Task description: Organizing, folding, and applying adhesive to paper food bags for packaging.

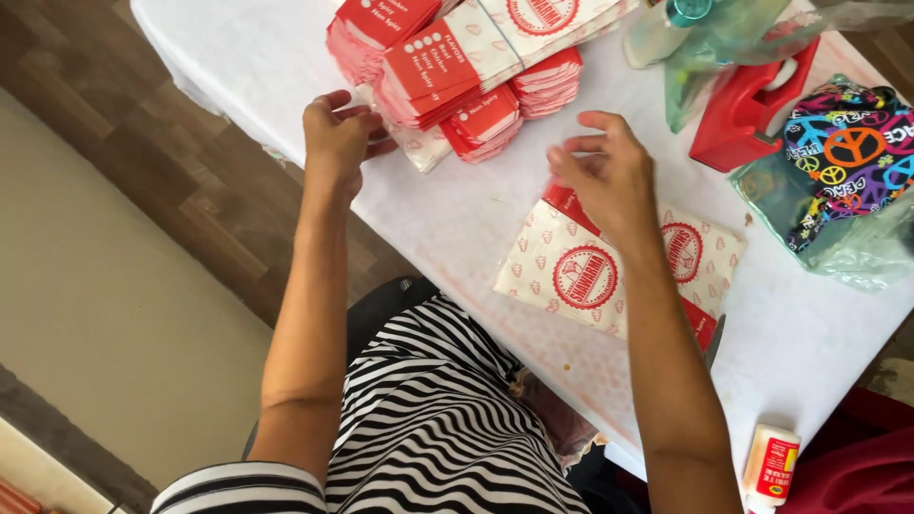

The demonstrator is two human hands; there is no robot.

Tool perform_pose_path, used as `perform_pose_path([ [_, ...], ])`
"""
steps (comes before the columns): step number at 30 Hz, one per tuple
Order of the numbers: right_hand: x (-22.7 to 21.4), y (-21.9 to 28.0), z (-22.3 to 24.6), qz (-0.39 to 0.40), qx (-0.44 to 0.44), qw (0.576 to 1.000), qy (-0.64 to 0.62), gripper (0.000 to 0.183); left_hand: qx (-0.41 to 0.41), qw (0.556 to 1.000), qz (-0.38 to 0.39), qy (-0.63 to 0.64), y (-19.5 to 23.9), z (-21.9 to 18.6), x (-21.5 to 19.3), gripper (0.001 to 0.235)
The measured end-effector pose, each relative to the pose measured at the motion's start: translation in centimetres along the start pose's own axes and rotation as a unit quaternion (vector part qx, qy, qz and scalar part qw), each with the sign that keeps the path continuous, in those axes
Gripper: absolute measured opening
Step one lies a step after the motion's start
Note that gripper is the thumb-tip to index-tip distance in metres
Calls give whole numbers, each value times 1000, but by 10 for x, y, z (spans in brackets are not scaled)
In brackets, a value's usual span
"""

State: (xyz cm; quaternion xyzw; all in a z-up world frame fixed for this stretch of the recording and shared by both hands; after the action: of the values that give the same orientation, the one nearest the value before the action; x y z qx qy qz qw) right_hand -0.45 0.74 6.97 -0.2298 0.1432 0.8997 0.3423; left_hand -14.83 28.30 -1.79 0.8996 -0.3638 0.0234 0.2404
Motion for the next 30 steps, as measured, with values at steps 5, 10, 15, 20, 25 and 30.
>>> perform_pose_path([
  [5, 53, -51, -5, 33, 238, 885, -399, 39, -8, 1000, 4, 2, -7, -10, 11, 39],
  [10, 69, -56, -12, 55, 173, 850, -495, 11, 35, 999, 14, -18, -25, -5, 11, 37],
  [15, 81, -70, -35, -8, 150, 833, -533, 4, 94, 995, 19, -24, -21, 1, 24, 42],
  [20, 88, -78, -36, -122, 144, 829, -526, 19, 147, 982, 102, 57, -9, -2, 0, 44],
  [25, 100, -82, -20, -144, 149, 829, -519, 25, 98, 992, 48, 68, 5, -12, -46, 49],
  [30, 106, -92, -24, -163, 145, 817, -534, 28, 65, 997, 29, 13, 63, -50, -93, 47],
])
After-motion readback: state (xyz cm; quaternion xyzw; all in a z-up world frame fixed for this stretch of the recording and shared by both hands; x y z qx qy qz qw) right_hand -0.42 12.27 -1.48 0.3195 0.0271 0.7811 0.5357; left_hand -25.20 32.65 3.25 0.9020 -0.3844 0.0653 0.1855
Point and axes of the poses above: each hand's wrist, its own y-axis away from the middle knuckle, its own x-axis out of the palm, z = x × y, the point moved 1 cm from there along -y, towards the middle knuckle, and after that the axes turned 11 degrees about z, right-handed, at the moved point
